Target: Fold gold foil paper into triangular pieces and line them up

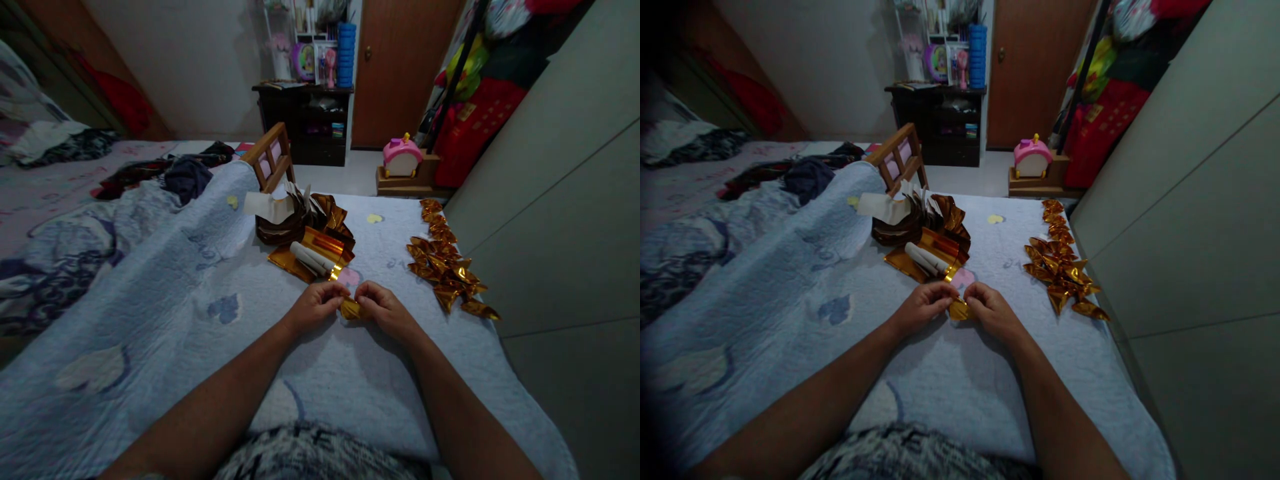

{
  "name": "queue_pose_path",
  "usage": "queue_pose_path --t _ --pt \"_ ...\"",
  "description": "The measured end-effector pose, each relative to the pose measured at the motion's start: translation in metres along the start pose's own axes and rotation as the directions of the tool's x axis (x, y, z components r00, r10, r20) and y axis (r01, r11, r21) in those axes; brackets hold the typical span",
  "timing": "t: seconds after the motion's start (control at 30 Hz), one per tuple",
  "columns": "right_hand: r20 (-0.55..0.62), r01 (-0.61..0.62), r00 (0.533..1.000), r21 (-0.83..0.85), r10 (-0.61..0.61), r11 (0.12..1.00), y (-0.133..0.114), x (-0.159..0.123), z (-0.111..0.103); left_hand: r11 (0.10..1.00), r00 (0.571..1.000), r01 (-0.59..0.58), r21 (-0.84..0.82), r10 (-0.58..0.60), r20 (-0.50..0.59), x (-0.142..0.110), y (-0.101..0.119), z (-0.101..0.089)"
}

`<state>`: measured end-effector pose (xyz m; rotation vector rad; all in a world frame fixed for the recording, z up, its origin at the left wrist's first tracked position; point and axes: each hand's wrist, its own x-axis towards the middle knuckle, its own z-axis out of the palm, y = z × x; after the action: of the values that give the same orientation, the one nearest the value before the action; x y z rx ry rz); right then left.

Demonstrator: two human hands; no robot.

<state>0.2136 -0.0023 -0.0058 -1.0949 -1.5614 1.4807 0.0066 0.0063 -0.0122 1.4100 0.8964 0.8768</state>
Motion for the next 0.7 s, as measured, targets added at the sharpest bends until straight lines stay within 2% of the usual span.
queue_pose_path --t 0.2,0.37,0.5,0.7 --pt "0.113 -0.042 0.993 0.065 0.035 0.997 0.000 -0.002 -0.006 0.996 0.995 0.078 -0.037 -0.080 -0.054 0.002 0.002 -0.001" --pt "0.217 -0.077 0.976 0.250 0.021 0.965 0.002 -0.002 -0.010 0.987 0.992 0.112 -0.114 -0.118 -0.042 0.003 0.002 -0.006" --pt "0.207 -0.146 0.975 0.311 0.083 0.939 0.003 -0.003 -0.009 0.957 0.990 0.137 -0.255 -0.139 0.010 0.001 0.001 -0.011" --pt "0.104 -0.183 0.983 0.415 0.153 0.891 0.005 -0.002 -0.010 0.893 0.978 0.208 -0.398 -0.183 0.100 0.001 0.001 -0.017"
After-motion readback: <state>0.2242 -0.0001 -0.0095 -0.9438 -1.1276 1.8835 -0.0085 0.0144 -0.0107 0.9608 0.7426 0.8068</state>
